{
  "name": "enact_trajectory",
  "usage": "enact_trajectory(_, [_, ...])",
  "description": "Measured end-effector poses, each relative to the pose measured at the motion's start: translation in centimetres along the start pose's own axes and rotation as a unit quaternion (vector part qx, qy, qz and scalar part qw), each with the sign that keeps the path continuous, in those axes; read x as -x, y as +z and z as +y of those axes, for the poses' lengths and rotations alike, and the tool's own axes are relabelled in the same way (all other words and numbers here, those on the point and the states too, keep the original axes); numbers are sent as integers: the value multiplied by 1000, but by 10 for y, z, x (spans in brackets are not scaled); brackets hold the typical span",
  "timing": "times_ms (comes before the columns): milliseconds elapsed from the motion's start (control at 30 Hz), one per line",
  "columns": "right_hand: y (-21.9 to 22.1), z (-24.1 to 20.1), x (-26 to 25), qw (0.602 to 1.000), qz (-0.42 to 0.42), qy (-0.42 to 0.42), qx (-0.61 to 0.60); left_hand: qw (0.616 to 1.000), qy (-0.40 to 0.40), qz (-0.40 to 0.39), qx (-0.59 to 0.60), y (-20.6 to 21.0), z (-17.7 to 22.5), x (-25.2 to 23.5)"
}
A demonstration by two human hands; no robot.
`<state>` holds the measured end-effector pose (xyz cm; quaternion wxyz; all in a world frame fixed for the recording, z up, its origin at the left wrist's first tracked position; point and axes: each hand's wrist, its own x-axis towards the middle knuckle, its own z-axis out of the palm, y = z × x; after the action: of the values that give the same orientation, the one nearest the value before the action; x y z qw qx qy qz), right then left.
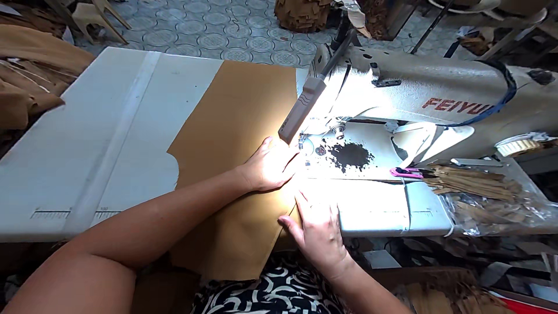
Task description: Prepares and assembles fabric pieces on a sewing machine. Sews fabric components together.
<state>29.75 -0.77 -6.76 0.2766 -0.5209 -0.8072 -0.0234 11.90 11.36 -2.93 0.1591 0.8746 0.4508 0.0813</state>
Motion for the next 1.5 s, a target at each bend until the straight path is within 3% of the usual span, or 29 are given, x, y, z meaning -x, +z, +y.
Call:
enact_trajectory(100, [-2,15,-9,999,-36,-25,-31,999,36,14,-20,-1,6,11])
enact_trajectory(167, [-4,33,-18,994,-56,-60,-76,981,141,127,-38,12,11,28])
enact_trajectory(200, [-6,44,-24,989,-66,-83,-104,973,172,146,-39,16,17,38])
enact_trajectory(300, [-13,79,-42,964,-105,-170,-177,978,173,113,-13,27,28,69])
enact_trajectory(433, [-19,103,-67,940,-146,-245,-185,984,149,97,-3,31,16,67])
enact_trajectory(667, [-1,105,-103,951,-119,-229,-168,985,138,102,-16,19,-6,31])
enact_trajectory(967, [10,111,-98,955,-72,-237,-162,989,123,79,6,4,-53,-18])
enact_trajectory(1067, [10,113,-97,948,-69,-254,-178,984,152,83,-28,1,-40,-7])
enact_trajectory(1200, [10,114,-97,930,-48,-301,-205,944,303,120,-43,8,-8,30])
enact_trajectory(1333, [10,114,-95,921,-41,-321,-216,955,284,88,12,20,-14,48])
enact_trajectory(1500, [9,110,-96,923,-25,-324,-205,961,267,74,17,14,-29,30])
